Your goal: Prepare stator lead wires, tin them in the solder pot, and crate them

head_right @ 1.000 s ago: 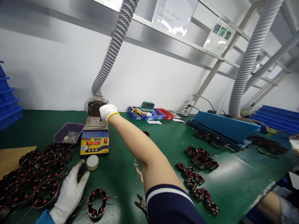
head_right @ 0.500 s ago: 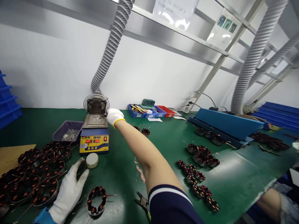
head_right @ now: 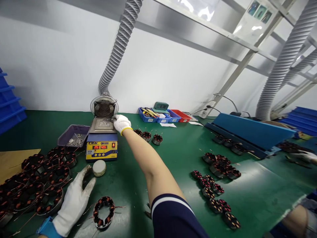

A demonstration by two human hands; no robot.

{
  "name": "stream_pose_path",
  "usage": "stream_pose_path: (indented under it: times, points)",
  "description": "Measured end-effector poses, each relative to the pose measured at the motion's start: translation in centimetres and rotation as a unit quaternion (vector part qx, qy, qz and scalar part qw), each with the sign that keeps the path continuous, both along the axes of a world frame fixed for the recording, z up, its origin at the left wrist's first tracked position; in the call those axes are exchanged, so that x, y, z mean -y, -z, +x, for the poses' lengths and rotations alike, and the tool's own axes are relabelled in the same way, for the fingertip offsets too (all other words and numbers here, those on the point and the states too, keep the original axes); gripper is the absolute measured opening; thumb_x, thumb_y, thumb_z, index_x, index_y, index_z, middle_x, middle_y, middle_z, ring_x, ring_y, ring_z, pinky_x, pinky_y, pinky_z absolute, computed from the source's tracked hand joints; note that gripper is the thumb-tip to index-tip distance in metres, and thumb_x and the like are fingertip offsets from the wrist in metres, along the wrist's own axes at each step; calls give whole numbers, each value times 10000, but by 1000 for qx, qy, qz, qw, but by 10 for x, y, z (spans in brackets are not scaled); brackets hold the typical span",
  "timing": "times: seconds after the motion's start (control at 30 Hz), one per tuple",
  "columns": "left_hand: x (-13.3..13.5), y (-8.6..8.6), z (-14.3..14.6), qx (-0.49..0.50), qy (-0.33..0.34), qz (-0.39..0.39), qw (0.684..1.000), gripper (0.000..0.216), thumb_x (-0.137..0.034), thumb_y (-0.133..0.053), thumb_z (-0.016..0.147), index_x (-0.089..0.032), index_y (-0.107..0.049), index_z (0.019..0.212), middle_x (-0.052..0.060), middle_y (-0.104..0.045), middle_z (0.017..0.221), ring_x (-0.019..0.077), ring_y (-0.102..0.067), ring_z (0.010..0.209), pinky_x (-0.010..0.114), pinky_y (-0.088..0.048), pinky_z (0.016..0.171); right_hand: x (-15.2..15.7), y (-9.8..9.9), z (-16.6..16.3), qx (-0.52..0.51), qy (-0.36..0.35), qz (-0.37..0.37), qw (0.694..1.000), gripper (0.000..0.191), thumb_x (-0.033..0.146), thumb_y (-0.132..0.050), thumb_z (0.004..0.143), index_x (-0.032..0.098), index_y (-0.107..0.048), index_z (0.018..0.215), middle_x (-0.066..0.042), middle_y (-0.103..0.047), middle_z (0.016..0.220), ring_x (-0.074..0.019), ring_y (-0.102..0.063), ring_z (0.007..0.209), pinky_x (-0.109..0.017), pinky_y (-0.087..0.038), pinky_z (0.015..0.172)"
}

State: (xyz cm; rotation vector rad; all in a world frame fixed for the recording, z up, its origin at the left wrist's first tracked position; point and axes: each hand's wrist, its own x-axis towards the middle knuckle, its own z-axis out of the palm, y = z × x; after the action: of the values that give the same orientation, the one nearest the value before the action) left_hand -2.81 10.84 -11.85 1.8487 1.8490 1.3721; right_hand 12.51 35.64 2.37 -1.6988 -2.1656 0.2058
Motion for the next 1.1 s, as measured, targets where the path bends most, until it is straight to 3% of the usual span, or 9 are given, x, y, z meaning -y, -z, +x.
stream_pose_path:
  times: [0.33,0.7,0.9,1.1]
  points:
    - [0,-3,1,3,2,-12,1000,658,-635,-399,879,-100,-573,1218,181,-620,1192,323,-581,1137,504,-508,964,-9,11,2,-46,-49,9,998,323,247,-484,944,286,-624,1233,56,-631,1211,-136,-570,1125,-204,-426,977]
    - [0,0,-1,6,3,-12,1000,678,-653,-405,872,-94,-566,1220,185,-597,1240,322,-570,1154,512,-493,986,9,17,18,-59,-99,34,993,346,184,-533,910,273,-643,1226,43,-635,1208,-149,-571,1126,-217,-431,985]
    - [0,0,-2,-4,6,-6,1000,656,-637,-412,878,-100,-570,1219,184,-596,1241,315,-574,1151,496,-505,975,4,18,13,-67,-73,37,994,361,187,-433,961,223,-591,1285,28,-602,1266,-125,-533,1177,-201,-393,1018]
    - [-1,-2,-1,-1,2,-13,1000,698,-658,-395,868,-70,-578,1198,207,-602,1221,334,-583,1133,519,-504,968,-3,16,0,-39,-39,43,998,339,274,-462,954,276,-609,1259,26,-607,1246,-169,-550,1148,-247,-425,999]
